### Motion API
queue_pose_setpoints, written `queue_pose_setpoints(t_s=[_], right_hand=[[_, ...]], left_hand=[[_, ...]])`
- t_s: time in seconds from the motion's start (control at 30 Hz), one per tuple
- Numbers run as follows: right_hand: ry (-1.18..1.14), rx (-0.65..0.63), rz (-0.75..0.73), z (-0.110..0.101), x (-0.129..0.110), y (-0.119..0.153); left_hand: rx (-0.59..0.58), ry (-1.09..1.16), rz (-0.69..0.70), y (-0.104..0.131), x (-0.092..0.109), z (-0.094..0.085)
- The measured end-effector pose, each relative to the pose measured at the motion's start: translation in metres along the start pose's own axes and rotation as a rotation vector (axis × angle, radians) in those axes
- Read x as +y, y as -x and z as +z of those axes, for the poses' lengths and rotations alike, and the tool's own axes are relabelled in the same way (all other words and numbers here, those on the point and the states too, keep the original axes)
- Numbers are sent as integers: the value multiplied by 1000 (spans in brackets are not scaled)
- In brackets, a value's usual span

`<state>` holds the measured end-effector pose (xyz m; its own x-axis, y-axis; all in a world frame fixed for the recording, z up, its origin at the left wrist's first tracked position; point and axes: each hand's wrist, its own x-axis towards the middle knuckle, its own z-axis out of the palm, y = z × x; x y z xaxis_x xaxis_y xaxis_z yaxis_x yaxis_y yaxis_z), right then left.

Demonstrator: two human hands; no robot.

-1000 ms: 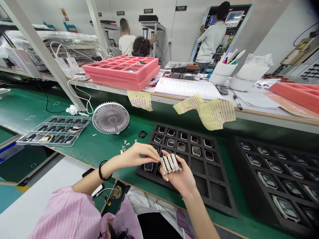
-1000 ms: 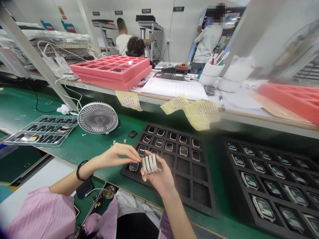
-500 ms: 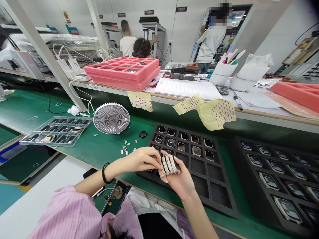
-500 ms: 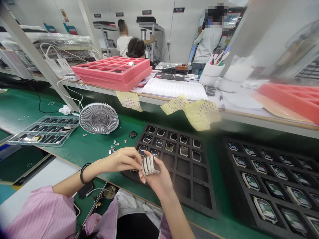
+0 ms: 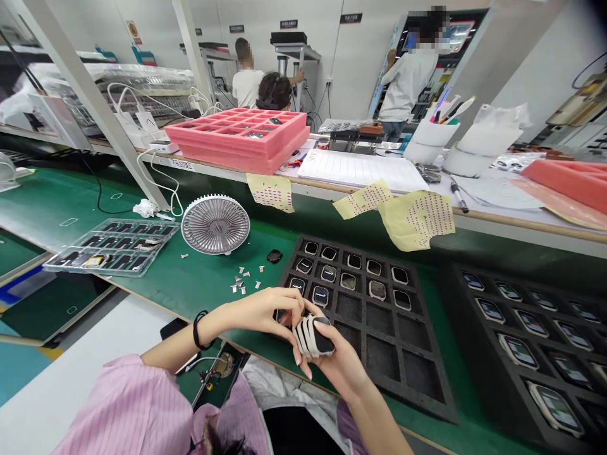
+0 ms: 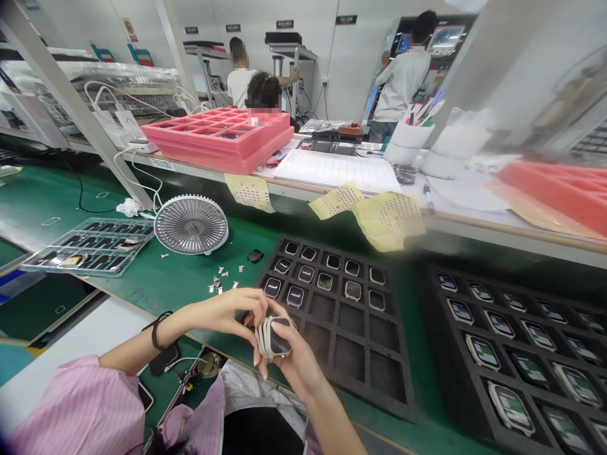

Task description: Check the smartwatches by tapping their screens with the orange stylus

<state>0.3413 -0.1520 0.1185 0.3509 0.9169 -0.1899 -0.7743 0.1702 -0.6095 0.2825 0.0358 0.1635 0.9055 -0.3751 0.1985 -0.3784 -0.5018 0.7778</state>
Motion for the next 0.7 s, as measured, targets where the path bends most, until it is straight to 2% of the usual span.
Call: queue_pose_setpoints(t_s=[0.13,0.3,0.4,0.47,0.53,0.6,0.7], right_hand=[[13,-15,21,1,10,-2],[8,22,23,-3,8,-11],[6,69,-2,-8,-2,-14],[12,89,-25,-11,-11,-13],[18,104,-45,-13,-18,-10],[10,115,-55,-14,-23,-9],[-36,122,-42,-16,-24,-8]], left_hand=[[-48,-30,-5,2,-3,4],[16,-18,-111,10,-16,6],[95,-118,-313,23,-36,-11],[179,-364,-519,36,-55,-26],[192,-671,-739,48,-73,-35],[209,-797,-825,56,-88,-37],[211,-875,-861,59,-101,-28]])
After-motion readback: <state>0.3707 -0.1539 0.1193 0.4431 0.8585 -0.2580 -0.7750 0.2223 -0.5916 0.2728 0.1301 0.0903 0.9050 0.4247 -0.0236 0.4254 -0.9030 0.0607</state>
